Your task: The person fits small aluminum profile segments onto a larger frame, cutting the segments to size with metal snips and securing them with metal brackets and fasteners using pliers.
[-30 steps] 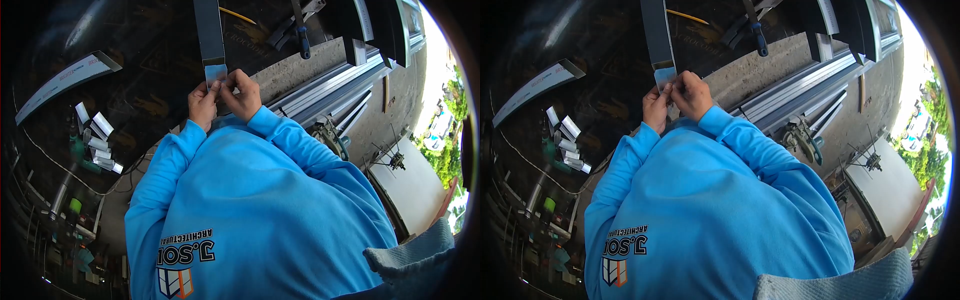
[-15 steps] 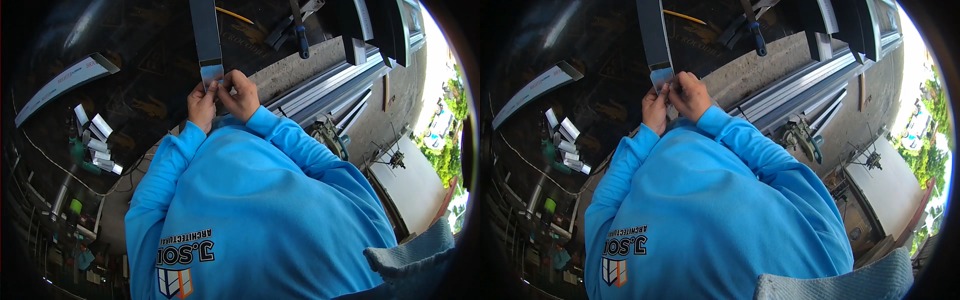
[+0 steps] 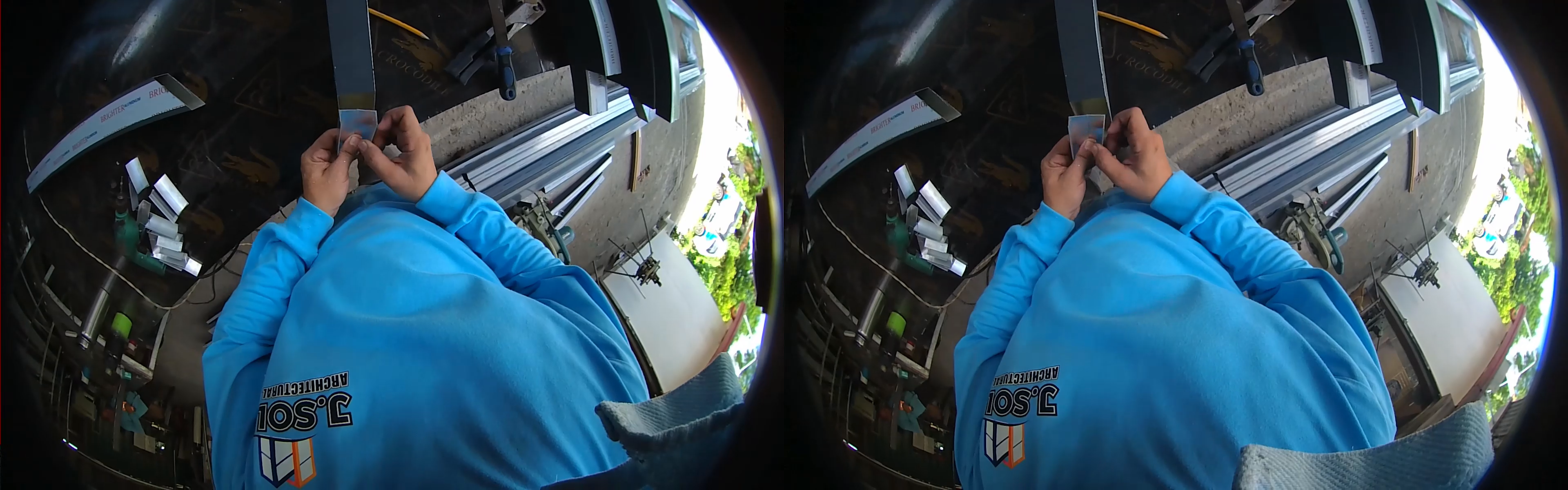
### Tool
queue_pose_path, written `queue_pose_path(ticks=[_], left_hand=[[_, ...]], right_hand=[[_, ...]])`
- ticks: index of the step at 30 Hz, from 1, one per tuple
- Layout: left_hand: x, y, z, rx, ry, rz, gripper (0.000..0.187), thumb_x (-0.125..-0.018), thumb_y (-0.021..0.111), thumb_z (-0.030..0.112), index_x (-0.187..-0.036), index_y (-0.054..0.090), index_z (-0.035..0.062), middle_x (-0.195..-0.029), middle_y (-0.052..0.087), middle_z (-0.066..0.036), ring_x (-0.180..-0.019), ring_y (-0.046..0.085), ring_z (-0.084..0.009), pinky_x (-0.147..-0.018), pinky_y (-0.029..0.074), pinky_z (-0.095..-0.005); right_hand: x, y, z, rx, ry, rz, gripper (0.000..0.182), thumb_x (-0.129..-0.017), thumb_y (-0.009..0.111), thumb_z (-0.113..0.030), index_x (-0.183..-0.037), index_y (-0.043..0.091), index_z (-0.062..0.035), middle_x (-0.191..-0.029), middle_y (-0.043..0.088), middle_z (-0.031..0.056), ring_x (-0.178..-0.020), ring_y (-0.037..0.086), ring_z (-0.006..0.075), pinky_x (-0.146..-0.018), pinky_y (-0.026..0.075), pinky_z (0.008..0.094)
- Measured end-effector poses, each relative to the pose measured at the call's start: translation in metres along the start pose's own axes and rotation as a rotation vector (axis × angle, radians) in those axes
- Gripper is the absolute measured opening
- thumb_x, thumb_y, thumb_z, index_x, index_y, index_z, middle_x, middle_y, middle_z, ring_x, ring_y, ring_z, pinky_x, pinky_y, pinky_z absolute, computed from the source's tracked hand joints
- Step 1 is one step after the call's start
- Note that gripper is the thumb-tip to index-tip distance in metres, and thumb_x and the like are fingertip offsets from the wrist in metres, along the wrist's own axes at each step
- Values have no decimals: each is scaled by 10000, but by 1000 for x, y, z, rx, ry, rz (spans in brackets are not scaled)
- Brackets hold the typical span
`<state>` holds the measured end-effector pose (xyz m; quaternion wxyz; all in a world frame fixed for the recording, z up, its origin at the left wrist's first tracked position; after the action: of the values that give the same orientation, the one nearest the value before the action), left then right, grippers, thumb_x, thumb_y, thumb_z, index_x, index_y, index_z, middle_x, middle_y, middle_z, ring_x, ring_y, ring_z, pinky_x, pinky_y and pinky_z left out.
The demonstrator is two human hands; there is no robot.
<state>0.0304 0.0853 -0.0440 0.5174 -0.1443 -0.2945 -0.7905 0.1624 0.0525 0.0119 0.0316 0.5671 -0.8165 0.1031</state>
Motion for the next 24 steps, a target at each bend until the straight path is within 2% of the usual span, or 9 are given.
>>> queue_pose_path(ticks=[2, 3, 9, 11, 15, 17, 18, 20, 24], left_hand=[[3, 0, 17, -70, 91, -47, 111, -943, 628, 106, -980, 657, 5, -878, 670, -11, -826, 606, -62, -760, 517, -248], [4, -5, 19, -70, 93, -43, 111, -943, 628, 106, -980, 657, 5, -878, 670, -11, -826, 606, -62, -760, 517, -248], [18, -6, 56, -369, 244, -94, 119, -870, 648, -12, -988, 650, -7, -882, 682, -44, -848, 635, -99, -770, 515, -253], [21, -13, 59, -377, 293, -71, 234, -818, 602, -101, -1023, 647, 2, -952, 683, -82, -889, 650, -130, -788, 512, -257], [34, -5, 106, -438, 443, -24, 298, -782, 568, -129, -1031, 641, 18, -1004, 671, -91, -944, 655, -186, -826, 507, -287], [48, -5, 137, -612, 691, 45, 317, -752, 571, -125, -1024, 634, 26, -1004, 662, -88, -970, 646, -241, -855, 507, -331], [50, -8, 143, -612, 696, 54, 317, -752, 571, -125, -1024, 634, 26, -1004, 662, -88, -970, 646, -241, -855, 507, -331], [64, -1, 161, -789, 866, 38, 332, -708, 572, -126, -997, 632, 26, -982, 657, -97, -958, 641, -282, -861, 505, -360], [74, -7, 167, -811, 874, 41, 328, -700, 597, -117, -993, 631, 26, -981, 653, -105, -944, 641, -282, -823, 514, -366]], right_hand=[[-5, 3, -13, -89, 0, -63, 233, -865, 689, -126, -977, 532, 5, -851, 621, 67, -734, 618, 135, -665, 501, 257], [-8, 3, -18, -90, -2, -67, 233, -865, 689, -126, -977, 532, 5, -851, 621, 67, -734, 618, 135, -665, 501, 257], [-17, 13, -58, 72, -177, -204, 191, -803, 706, -62, -962, 626, 9, -884, 610, 92, -767, 633, 157, -643, 499, 272], [-18, 17, -73, 75, -253, -209, 181, -764, 720, -68, -914, 636, -12, -875, 584, 106, -758, 642, 225, -636, 518, 305], [-16, 27, -109, 141, -489, -234, 225, -696, 712, 13, -913, 660, -16, -883, 598, 101, -755, 645, 215, -633, 527, 308], [-16, 33, -119, 177, -555, -271, 229, -692, 717, 12, -913, 662, -19, -886, 595, 100, -755, 646, 214, -629, 532, 311], [-13, 37, -126, 213, -615, -301, 234, -688, 723, 10, -912, 664, -23, -889, 592, 99, -754, 646, 213, -625, 538, 313], [-14, 43, -136, 204, -644, -336, 236, -686, 727, 7, -911, 663, -24, -894, 589, 98, -756, 647, 209, -619, 541, 311], [-15, 58, -143, 166, -662, -405, 228, -695, 726, -5, -910, 655, -21, -904, 582, 98, -761, 647, 209, -625, 547, 305]])
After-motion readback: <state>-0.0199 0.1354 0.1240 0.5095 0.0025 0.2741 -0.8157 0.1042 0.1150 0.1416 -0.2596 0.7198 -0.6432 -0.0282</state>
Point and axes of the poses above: each hand's wrist, its own x-axis away from the middle knuckle, its own y-axis out of the palm, z = x × y, the point moved 10 cm from there along -x, towards the middle knuckle
